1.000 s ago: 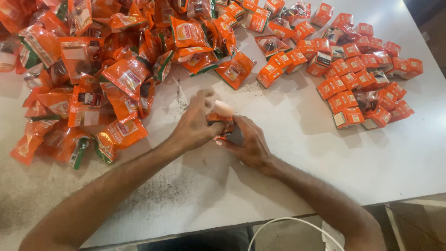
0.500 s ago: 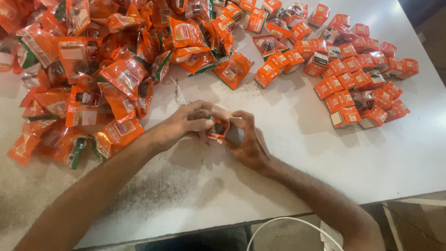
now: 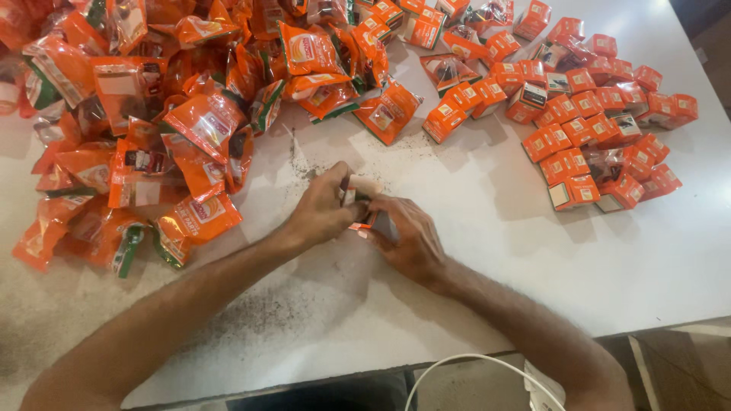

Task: The person picks flat folded cardboard boxes one at a time from a pile of orange packets and boxes, unfolds and presses the sides to open each into an open carton, and places the opened box onto a growing pile of assembled boxes on the table. A second person's hands occasionally handle boxes at the far side of the table.

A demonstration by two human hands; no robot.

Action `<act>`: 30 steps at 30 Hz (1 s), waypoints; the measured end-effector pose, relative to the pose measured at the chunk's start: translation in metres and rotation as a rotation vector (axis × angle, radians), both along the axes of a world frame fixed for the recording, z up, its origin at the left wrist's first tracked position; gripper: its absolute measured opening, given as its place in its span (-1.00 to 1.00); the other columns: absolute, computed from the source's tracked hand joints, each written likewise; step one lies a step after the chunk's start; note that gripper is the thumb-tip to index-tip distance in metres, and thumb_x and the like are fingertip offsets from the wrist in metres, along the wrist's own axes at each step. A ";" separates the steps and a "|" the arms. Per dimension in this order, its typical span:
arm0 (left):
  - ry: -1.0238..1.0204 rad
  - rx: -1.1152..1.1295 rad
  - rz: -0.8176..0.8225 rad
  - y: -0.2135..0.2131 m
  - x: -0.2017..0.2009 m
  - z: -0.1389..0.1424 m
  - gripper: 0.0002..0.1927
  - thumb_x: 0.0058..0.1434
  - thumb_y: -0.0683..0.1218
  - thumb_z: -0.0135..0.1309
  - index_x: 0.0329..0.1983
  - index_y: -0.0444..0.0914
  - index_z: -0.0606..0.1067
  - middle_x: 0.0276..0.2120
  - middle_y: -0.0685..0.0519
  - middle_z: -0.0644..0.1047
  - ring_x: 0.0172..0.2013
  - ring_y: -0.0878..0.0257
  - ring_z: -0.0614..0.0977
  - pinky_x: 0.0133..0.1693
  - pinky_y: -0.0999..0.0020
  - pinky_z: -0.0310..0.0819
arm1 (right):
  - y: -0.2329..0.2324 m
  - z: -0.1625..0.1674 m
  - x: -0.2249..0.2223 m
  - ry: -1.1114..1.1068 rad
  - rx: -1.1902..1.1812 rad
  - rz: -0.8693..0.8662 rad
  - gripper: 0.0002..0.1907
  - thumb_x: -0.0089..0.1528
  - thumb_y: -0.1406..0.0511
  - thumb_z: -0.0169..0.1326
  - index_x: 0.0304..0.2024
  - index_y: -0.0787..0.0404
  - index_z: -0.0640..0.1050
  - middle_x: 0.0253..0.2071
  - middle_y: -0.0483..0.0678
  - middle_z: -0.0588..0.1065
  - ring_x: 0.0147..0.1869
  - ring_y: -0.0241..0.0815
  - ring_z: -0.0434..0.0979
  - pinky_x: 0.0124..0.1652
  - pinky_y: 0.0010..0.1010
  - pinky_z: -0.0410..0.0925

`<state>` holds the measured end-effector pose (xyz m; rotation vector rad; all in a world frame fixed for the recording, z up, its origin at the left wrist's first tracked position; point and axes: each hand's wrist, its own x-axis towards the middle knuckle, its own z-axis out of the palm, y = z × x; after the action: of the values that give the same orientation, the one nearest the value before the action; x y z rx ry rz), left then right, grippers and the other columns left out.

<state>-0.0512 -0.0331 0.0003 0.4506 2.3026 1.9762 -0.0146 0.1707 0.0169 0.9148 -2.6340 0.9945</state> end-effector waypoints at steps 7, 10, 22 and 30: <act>-0.580 0.505 -0.370 -0.041 -0.005 -0.006 -0.77 0.28 -0.08 0.12 -0.04 -0.26 0.55 -0.38 0.02 0.57 -0.45 0.28 0.62 -0.30 0.33 0.71 | -0.007 0.009 0.005 0.175 0.092 0.082 -0.49 0.09 0.40 0.31 0.09 0.24 0.51 0.01 0.12 0.52 0.05 0.20 0.57 0.00 -0.10 0.44; -0.567 0.339 -0.243 -0.032 -0.016 -0.016 -0.84 0.22 -0.16 0.18 -0.23 -0.33 0.46 -0.44 0.02 0.53 -0.49 0.27 0.58 -0.41 0.30 0.60 | -0.010 0.012 0.004 0.158 0.090 0.084 -0.53 0.08 0.41 0.31 0.04 0.25 0.50 0.02 0.13 0.52 0.04 0.21 0.56 -0.01 -0.08 0.43; 0.660 -0.087 -0.147 -0.025 0.023 -0.012 -0.57 0.14 -0.21 0.28 0.09 -0.29 0.49 0.16 -0.13 0.54 0.19 -0.07 0.59 0.16 0.10 0.54 | 0.001 -0.009 0.002 0.063 -0.017 0.026 -0.30 0.14 0.33 0.33 0.13 0.31 0.17 -0.04 0.24 0.55 0.00 0.25 0.61 -0.07 -0.07 0.46; 0.658 -0.119 -0.110 -0.023 0.019 -0.014 -0.78 0.25 -0.18 0.22 -0.09 -0.24 0.45 0.18 -0.12 0.56 0.25 -0.09 0.58 0.19 0.14 0.56 | 0.002 -0.015 -0.002 0.061 -0.019 0.024 -0.31 0.20 0.29 0.33 0.14 0.30 0.16 -0.03 0.22 0.57 -0.01 0.24 0.64 -0.08 -0.08 0.47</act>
<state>-0.0318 -0.0557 -0.0136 1.3523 2.6362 1.8081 -0.0167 0.1723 0.0022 0.9595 -2.5649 0.9790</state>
